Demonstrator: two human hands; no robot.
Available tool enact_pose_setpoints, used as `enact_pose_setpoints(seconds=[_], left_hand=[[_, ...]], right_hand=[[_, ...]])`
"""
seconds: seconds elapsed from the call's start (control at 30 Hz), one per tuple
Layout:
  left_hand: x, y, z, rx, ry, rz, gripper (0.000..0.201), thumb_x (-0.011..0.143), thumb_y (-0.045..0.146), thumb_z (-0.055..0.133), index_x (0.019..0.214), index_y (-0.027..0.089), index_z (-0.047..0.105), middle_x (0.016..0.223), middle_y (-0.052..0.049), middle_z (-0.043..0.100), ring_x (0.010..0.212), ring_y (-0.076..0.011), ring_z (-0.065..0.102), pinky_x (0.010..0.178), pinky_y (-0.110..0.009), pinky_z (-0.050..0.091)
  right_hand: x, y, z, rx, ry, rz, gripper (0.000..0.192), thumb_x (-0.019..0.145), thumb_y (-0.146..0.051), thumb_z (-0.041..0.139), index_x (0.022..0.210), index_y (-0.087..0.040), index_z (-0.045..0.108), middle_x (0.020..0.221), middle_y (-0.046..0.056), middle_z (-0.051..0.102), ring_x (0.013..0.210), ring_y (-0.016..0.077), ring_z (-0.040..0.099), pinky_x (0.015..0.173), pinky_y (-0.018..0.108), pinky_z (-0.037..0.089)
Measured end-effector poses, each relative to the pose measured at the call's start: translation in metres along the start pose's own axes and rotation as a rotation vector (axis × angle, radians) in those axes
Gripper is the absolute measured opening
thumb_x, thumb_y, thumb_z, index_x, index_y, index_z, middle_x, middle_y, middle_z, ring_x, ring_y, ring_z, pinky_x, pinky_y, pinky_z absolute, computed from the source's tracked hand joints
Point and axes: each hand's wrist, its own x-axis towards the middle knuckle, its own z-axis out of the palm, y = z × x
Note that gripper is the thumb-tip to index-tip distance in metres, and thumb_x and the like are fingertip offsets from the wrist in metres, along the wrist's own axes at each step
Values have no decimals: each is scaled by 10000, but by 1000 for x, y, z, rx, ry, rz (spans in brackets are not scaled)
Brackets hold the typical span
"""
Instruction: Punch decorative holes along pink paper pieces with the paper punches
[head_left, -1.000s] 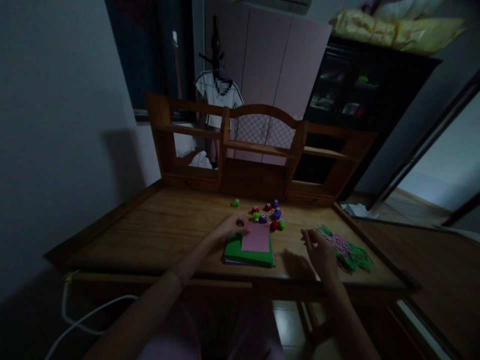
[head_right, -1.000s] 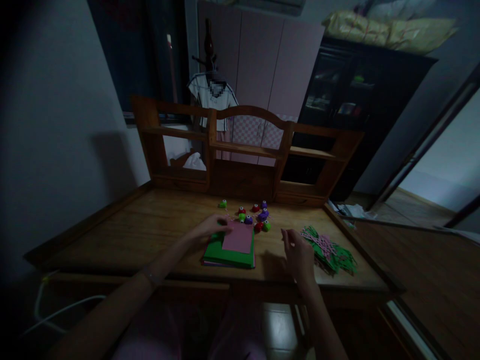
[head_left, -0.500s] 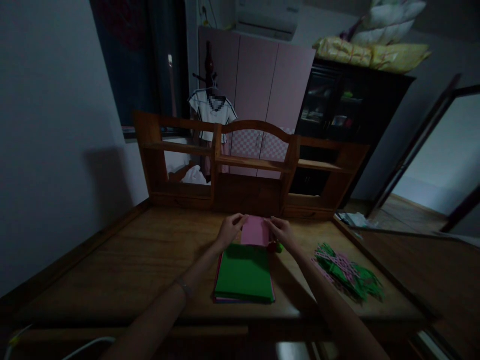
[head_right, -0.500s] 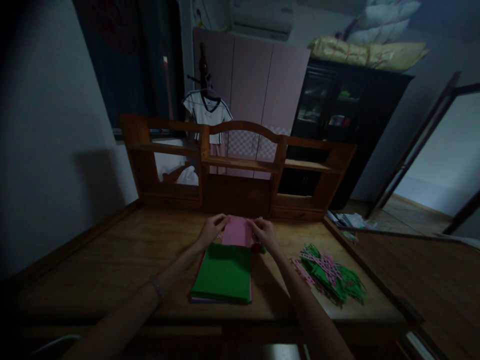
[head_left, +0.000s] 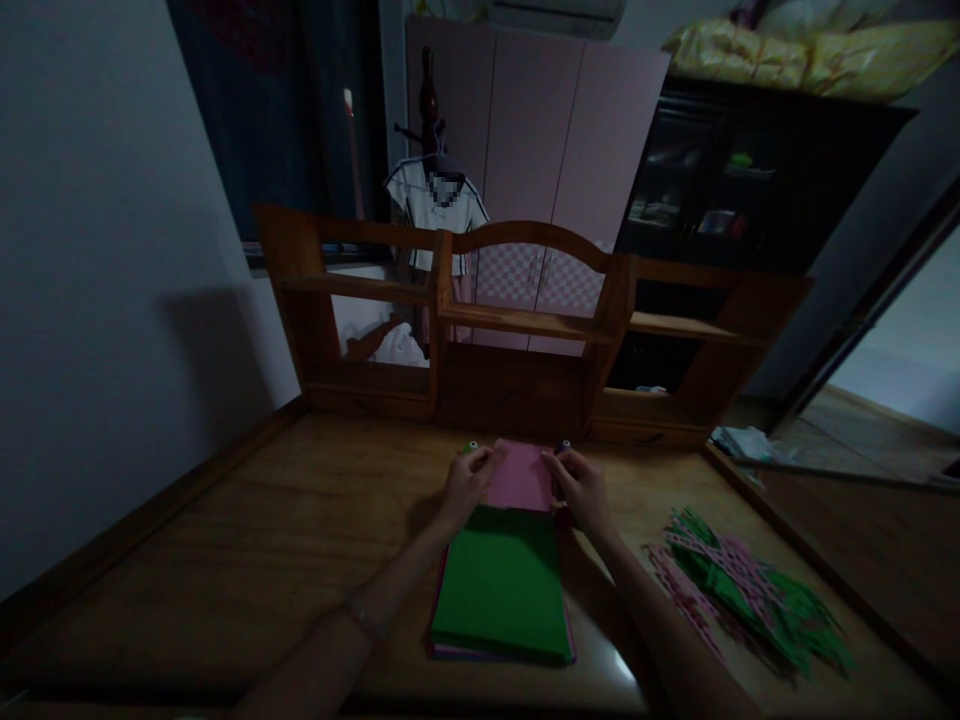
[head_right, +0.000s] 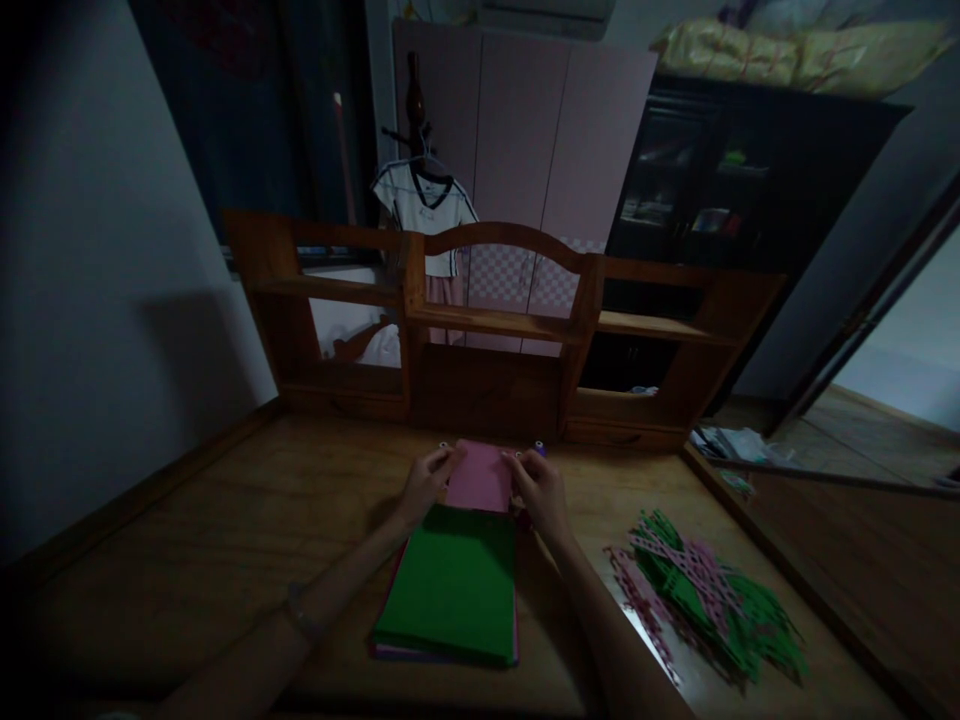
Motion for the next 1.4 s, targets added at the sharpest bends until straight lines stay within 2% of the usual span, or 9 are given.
enact_pose_setpoints(seconds=[0.17,0.47,0.6,0.8,0.93,1.03,1.17,1.3,1.4], left_hand=[[-3,-3,2,104,-32,47,441,779,546,547,603,145,495,595,28,436,567,-94,405,503,-208,278],[-7,2,3,378,-15,173,420,864,458,468,576,153,464,541,38,408,545,-86,395,535,-232,252],[-3,0,0,405,110,155,414,874,468,443,606,155,483,573,28,450,574,-98,423,555,-228,266],[10,-16,-13,231,335,29,424,863,530,406,673,166,509,584,22,452,563,-114,416,501,-211,265],[14,-23,-15,72,361,-26,376,836,513,465,731,158,531,619,6,500,568,-113,448,492,-192,312],[13,-24,-13,-65,269,-56,321,801,460,541,892,153,541,675,-3,554,548,-99,484,483,-178,364],[11,-25,-12,-182,172,-103,449,719,424,643,1055,157,510,732,-9,597,541,-95,527,465,-178,410],[12,-28,-12,-174,130,-110,465,661,445,691,982,126,581,818,-52,633,599,-110,566,502,-199,441],[11,-27,-11,-122,106,-158,451,638,492,695,849,102,619,723,-42,623,532,-107,544,461,-201,409]], right_hand=[[0,6,-1,-65,-24,-22,393,811,-542,540,650,-183,538,502,-39,468,440,95,432,414,195,313],[-1,3,-5,-116,-27,-69,385,847,-509,500,629,-193,479,525,-45,427,466,97,420,432,194,323],[0,-6,-9,-110,-6,-59,375,858,-515,473,671,-193,514,534,-38,455,462,103,436,444,203,334],[1,-20,-23,-274,98,-165,377,887,-492,430,678,-201,546,603,-7,529,581,135,509,563,223,379],[-2,-20,-20,-358,-16,-186,348,879,-501,441,782,-213,610,672,16,609,622,161,561,605,241,405],[-3,-15,-15,-387,-122,-222,311,868,-486,473,880,-221,636,770,41,649,687,182,589,659,268,435],[-1,-2,-12,-526,-312,-306,271,845,-428,530,971,-216,642,884,72,638,813,208,580,726,308,442],[1,10,-15,-674,-444,-386,240,793,-362,605,980,-221,657,1002,78,610,948,233,534,848,371,400],[0,14,-18,-741,-476,-392,207,782,-345,625,949,-231,666,1064,75,596,1003,246,505,882,401,363]])
